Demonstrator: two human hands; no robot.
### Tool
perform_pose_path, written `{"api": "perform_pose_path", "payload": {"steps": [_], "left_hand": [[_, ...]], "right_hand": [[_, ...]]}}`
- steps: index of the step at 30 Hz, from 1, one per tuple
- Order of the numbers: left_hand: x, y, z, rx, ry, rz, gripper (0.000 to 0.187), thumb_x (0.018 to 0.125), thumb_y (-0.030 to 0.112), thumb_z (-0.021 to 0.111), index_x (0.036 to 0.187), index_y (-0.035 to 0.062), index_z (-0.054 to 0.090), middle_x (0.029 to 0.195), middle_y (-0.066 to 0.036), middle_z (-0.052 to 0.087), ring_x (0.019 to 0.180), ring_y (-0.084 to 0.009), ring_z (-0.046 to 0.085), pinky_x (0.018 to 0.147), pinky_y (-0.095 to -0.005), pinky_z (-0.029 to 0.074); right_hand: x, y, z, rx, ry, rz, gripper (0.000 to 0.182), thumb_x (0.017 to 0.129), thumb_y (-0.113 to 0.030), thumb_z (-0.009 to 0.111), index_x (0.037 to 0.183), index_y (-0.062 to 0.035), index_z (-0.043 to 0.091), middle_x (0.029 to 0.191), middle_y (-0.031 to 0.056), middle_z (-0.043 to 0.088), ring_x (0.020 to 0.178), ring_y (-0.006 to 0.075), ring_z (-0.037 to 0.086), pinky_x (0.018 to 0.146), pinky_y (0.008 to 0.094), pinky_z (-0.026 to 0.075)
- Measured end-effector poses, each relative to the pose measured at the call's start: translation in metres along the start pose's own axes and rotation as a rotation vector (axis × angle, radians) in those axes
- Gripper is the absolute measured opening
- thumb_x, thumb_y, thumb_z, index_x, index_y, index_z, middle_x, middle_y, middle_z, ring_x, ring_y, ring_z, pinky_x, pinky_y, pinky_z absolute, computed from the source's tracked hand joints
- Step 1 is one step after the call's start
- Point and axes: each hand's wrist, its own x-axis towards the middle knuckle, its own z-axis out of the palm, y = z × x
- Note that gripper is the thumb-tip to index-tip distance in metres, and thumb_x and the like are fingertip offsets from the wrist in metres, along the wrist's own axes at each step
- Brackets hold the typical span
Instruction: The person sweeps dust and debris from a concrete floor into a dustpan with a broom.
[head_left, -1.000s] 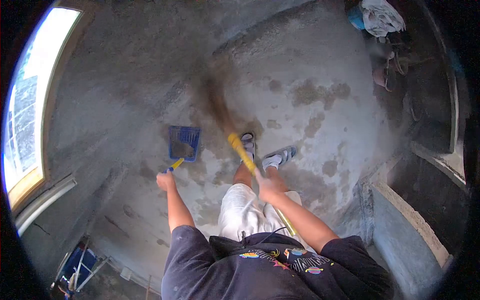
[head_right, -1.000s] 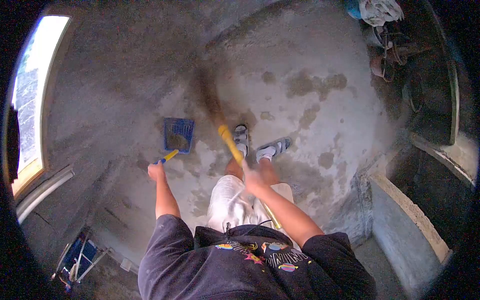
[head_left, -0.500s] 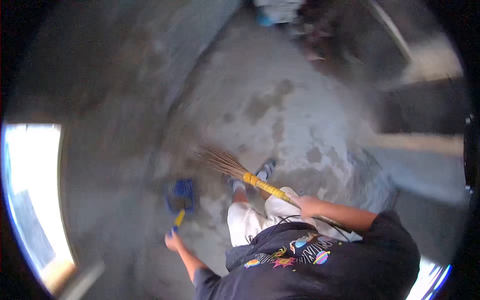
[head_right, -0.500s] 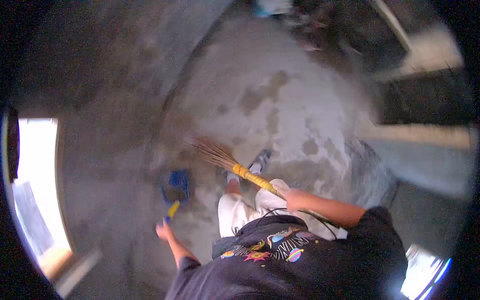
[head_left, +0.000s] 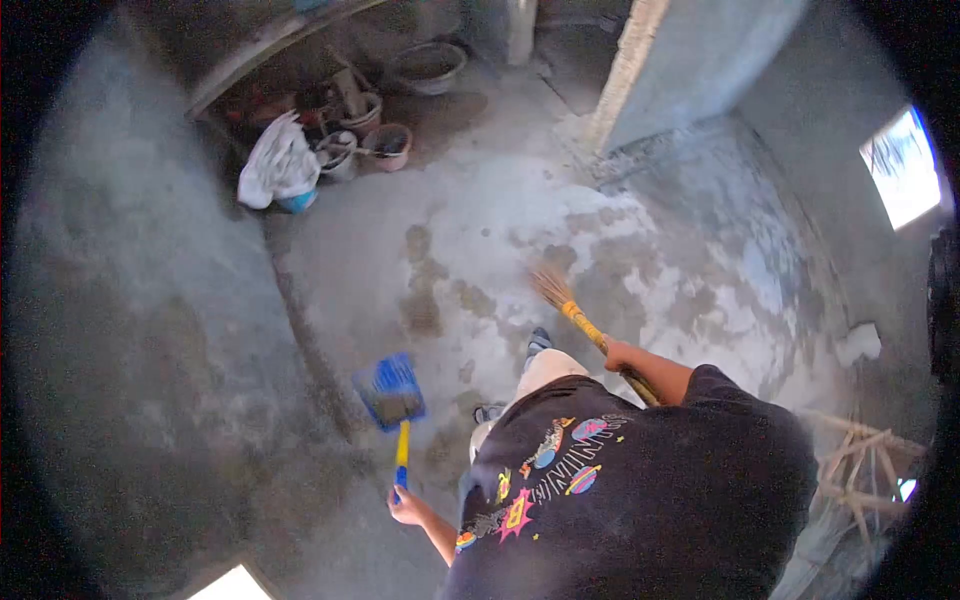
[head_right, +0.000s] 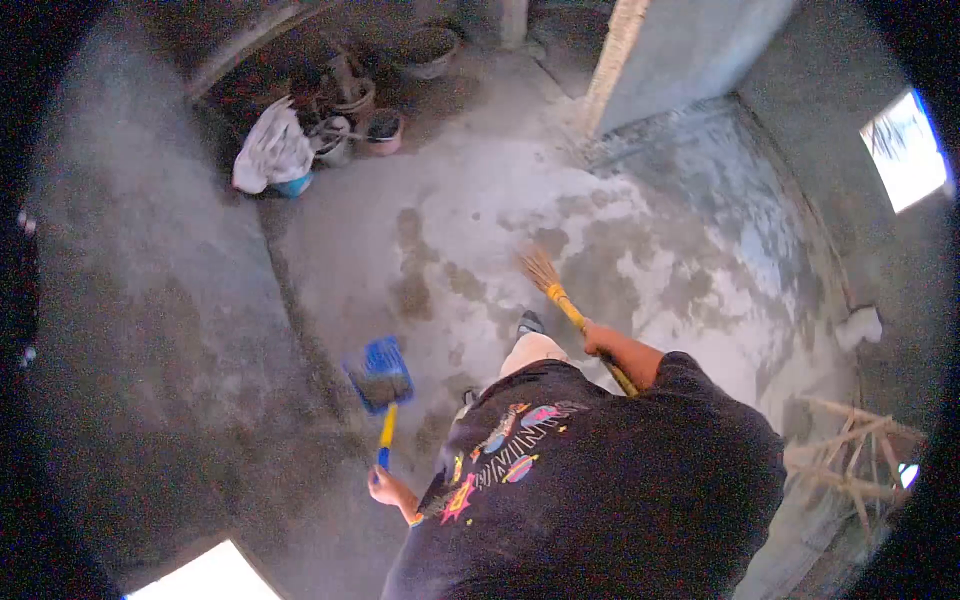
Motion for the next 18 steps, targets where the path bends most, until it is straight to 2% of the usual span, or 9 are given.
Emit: {"api": "perform_pose_path", "payload": {"steps": [3, 4, 6, 8, 10, 12, 13, 16, 18], "left_hand": [[0.006, 0.129, 0.028, -0.186, 0.019, 0.193, 0.030, 0.079, 0.023, 0.067, 0.091, -0.0041, 0.068, 0.086, -0.019, 0.067, 0.075, -0.0302, 0.063, 0.069, -0.0401, 0.048], [0.003, 0.164, 0.031, -0.193, 0.028, 0.279, 0.029, 0.080, 0.022, 0.067, 0.092, -0.0045, 0.067, 0.085, -0.018, 0.067, 0.071, -0.0283, 0.063, 0.066, -0.0389, 0.049], [-0.003, 0.247, 0.061, -0.302, -0.007, 0.296, 0.030, 0.081, 0.024, 0.067, 0.093, -0.0039, 0.068, 0.083, -0.017, 0.067, 0.068, -0.0255, 0.061, 0.062, -0.0366, 0.049], [-0.020, 0.313, 0.089, -0.410, -0.047, 0.308, 0.031, 0.081, 0.025, 0.067, 0.094, -0.0033, 0.068, 0.081, -0.015, 0.067, 0.065, -0.0227, 0.060, 0.057, -0.0344, 0.048], [-0.046, 0.380, 0.126, -0.477, -0.108, 0.113, 0.030, 0.082, 0.026, 0.067, 0.095, -0.0020, 0.068, 0.076, -0.011, 0.064, 0.062, -0.0166, 0.055, 0.049, -0.0294, 0.044], [-0.090, 0.474, 0.164, -0.599, -0.080, 0.222, 0.029, 0.082, 0.024, 0.067, 0.095, -0.0012, 0.068, 0.076, -0.010, 0.063, 0.059, -0.0149, 0.052, 0.043, -0.0275, 0.039], [-0.106, 0.510, 0.185, -0.619, -0.098, 0.248, 0.028, 0.082, 0.024, 0.067, 0.095, -0.0010, 0.068, 0.077, -0.009, 0.062, 0.058, -0.0144, 0.051, 0.043, -0.0268, 0.038], [-0.124, 0.552, 0.222, -0.627, -0.196, 0.236, 0.026, 0.081, 0.022, 0.068, 0.095, -0.0007, 0.067, 0.081, -0.009, 0.062, 0.059, -0.0136, 0.050, 0.044, -0.0261, 0.038], [-0.132, 0.569, 0.251, -0.631, -0.235, 0.241, 0.025, 0.081, 0.021, 0.067, 0.094, -0.0005, 0.067, 0.079, -0.008, 0.062, 0.059, -0.0134, 0.050, 0.045, -0.0267, 0.038]], "right_hand": [[0.072, 0.104, 0.020, 0.058, -0.065, 0.044, 0.074, 0.060, -0.005, 0.060, 0.130, -0.0055, 0.037, 0.092, 0.0221, 0.062, 0.080, 0.0322, 0.063, 0.068, 0.0410, 0.050], [0.074, 0.129, 0.039, 0.280, 0.020, 0.016, 0.061, 0.061, -0.004, 0.062, 0.120, -0.0037, 0.047, 0.084, 0.0180, 0.062, 0.069, 0.0282, 0.061, 0.059, 0.0410, 0.049], [0.041, 0.127, -0.012, 0.505, -0.160, 0.038, 0.060, 0.061, -0.004, 0.065, 0.118, -0.0036, 0.048, 0.076, 0.0154, 0.062, 0.064, 0.0272, 0.060, 0.053, 0.0403, 0.047], [0.010, 0.140, -0.060, 0.542, -0.111, 0.078, 0.057, 0.063, -0.011, 0.065, 0.118, -0.0054, 0.050, 0.082, 0.0187, 0.064, 0.070, 0.0306, 0.062, 0.059, 0.0407, 0.048], [0.035, 0.184, -0.071, 0.599, -0.051, 0.123, 0.054, 0.066, -0.019, 0.064, 0.117, -0.0072, 0.053, 0.087, 0.0220, 0.065, 0.077, 0.0339, 0.064, 0.065, 0.0412, 0.050], [0.087, 0.241, -0.070, 0.388, -0.088, 0.186, 0.041, 0.066, -0.029, 0.065, 0.100, -0.0060, 0.064, 0.084, 0.0184, 0.066, 0.072, 0.0319, 0.065, 0.064, 0.0422, 0.050], [0.095, 0.253, -0.087, 0.404, -0.084, 0.198, 0.041, 0.066, -0.029, 0.065, 0.100, -0.0060, 0.064, 0.084, 0.0184, 0.066, 0.072, 0.0319, 0.065, 0.064, 0.0422, 0.050], [0.112, 0.271, -0.074, 0.457, -0.067, 0.344, 0.036, 0.066, -0.037, 0.064, 0.082, -0.0050, 0.069, 0.082, 0.0158, 0.067, 0.072, 0.0303, 0.065, 0.064, 0.0417, 0.050], [0.154, 0.305, -0.025, 0.216, 0.024, -0.010, 0.040, 0.067, -0.042, 0.065, 0.083, -0.0059, 0.070, 0.079, 0.0158, 0.067, 0.072, 0.0300, 0.065, 0.064, 0.0407, 0.050]]}}
